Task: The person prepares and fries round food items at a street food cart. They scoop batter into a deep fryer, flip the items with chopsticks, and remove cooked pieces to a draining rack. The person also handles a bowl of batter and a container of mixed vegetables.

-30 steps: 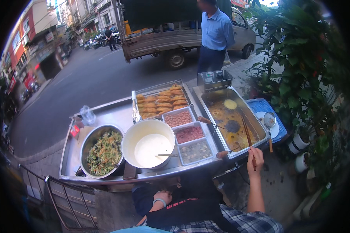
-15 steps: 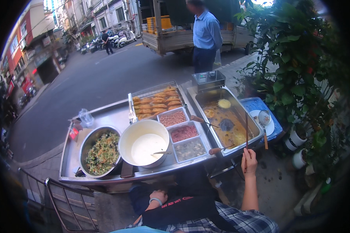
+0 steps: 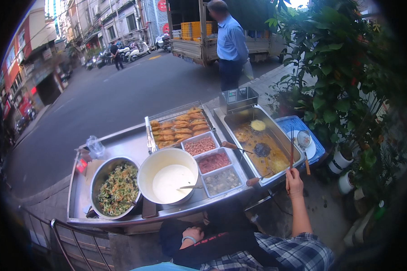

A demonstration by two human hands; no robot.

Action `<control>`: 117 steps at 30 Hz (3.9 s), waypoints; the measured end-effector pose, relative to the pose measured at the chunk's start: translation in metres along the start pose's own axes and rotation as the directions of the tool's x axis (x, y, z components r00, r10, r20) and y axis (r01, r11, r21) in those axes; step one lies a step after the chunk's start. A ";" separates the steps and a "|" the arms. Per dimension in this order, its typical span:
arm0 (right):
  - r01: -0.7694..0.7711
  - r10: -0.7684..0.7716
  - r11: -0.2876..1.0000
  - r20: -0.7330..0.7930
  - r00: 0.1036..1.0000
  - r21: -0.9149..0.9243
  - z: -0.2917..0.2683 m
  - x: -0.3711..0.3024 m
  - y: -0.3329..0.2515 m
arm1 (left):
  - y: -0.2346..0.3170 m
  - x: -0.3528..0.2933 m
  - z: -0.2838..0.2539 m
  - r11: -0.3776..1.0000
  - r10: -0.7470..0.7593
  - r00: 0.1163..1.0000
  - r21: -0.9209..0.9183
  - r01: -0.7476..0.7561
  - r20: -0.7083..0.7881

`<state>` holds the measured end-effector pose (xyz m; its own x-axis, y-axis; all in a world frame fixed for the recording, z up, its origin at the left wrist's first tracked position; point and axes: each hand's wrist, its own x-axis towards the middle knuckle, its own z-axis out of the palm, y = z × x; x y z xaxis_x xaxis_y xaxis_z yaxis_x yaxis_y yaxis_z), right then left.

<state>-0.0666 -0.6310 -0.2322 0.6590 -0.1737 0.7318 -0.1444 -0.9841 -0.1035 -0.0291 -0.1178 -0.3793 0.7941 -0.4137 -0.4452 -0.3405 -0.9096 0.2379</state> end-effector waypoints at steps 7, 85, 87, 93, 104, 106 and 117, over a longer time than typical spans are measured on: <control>0.110 -0.110 0.994 0.008 0.994 0.009 0.024 0.011 0.031 | 0.003 0.014 0.000 0.998 0.069 0.998 -0.012 -0.069 0.000; 0.197 -0.624 0.697 0.449 0.640 0.689 0.085 -0.121 -0.235 | -0.068 -0.122 -0.031 0.755 0.019 0.999 -0.654 -0.038 -0.036; 0.240 -0.639 0.696 0.430 0.638 0.677 0.085 -0.121 -0.233 | -0.050 -0.139 -0.105 0.546 0.295 0.955 -0.812 -0.207 -0.045; 0.204 -0.613 0.731 0.494 0.617 0.651 0.085 -0.120 -0.238 | 0.029 -0.176 -0.315 -0.005 0.786 0.298 -0.486 -0.874 -0.542; 0.190 -0.610 0.706 0.450 0.652 0.682 0.076 -0.116 -0.237 | 0.222 -0.178 -0.344 -0.675 0.737 -0.312 -0.679 -0.287 -0.600; 0.192 -0.600 0.715 0.449 0.662 0.672 0.078 -0.117 -0.237 | 0.236 -0.178 -0.341 -0.684 0.724 -0.347 -0.683 -0.255 -0.596; 0.198 -0.611 0.727 0.487 0.625 0.658 0.081 -0.114 -0.240 | 0.259 -0.192 -0.325 -0.707 0.668 -0.405 -0.702 -0.082 -0.625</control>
<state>-0.0474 -0.3783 -0.3454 0.8591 0.4742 0.1927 0.5111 -0.7742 -0.3733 -0.1066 -0.2619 0.0484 -0.2341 -0.4167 0.8784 0.5289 0.7035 0.4747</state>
